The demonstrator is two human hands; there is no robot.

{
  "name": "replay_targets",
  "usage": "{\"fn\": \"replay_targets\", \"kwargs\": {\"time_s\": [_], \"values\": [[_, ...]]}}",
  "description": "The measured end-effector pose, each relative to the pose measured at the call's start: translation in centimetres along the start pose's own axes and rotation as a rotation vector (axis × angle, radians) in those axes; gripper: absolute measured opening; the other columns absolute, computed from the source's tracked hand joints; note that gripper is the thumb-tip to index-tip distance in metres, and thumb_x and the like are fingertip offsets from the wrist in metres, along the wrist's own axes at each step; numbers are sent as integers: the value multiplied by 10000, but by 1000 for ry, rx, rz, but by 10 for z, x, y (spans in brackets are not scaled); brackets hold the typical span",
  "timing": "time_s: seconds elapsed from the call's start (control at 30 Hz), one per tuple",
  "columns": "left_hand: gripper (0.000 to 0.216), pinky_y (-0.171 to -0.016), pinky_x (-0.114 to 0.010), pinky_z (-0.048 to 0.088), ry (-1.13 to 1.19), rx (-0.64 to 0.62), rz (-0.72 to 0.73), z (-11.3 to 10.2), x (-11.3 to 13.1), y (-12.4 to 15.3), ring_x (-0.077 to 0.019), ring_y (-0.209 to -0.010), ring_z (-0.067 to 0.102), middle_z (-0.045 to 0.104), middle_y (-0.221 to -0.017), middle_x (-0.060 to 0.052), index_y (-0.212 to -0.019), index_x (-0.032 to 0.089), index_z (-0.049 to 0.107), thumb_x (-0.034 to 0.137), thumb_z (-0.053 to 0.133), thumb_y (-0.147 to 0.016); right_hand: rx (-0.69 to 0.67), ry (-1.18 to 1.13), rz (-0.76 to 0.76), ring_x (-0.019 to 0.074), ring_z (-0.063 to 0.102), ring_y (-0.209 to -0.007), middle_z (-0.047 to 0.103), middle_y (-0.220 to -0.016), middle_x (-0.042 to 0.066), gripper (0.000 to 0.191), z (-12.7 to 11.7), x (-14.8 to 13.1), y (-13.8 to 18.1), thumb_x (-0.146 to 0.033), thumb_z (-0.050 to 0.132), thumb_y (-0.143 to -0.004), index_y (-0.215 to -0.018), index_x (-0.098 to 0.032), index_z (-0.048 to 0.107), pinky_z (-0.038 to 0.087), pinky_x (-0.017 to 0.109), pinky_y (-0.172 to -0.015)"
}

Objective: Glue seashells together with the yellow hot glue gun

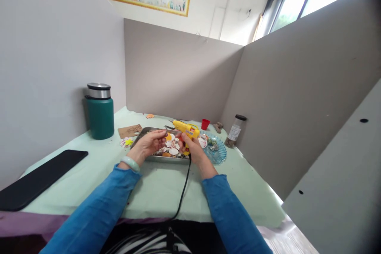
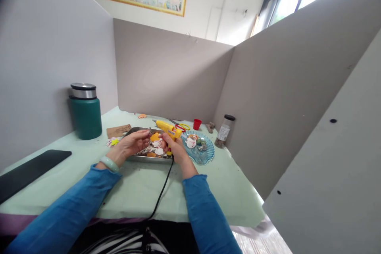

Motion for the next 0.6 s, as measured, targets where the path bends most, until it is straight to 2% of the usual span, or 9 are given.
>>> {"fn": "replay_targets", "kwargs": {"time_s": [0.3, 0.6], "values": [[54, -417, -138, 430, 104, -27, 9, 3, 3, 4, -38, -444, 489, 623, -659, -32, -773, 68, 641, 21, 639, -801, -149, 73, 35, 86, 433, -444, 522, -536, -41, 424, -5, 0, 5, -589, 650, -803, -885, -174, 687, 353, 238, -465], [54, -421, -125, 411, 96, -133, 24, 2, 5, 2, -30, -465, 476, 607, -685, -28, -768, 72, 643, 32, 678, -766, -103, 110, 61, 83, 415, -438, 518, -523, -38, 452, -2, -3, 6, -607, 680, -758, -845, -163, 677, 331, 234, -442]]}}
Point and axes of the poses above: each hand's wrist, its own y-axis away from the middle knuckle, its own z-axis out of the palm, x = y × z, the point moved 3 cm from there along -y, towards the middle knuckle
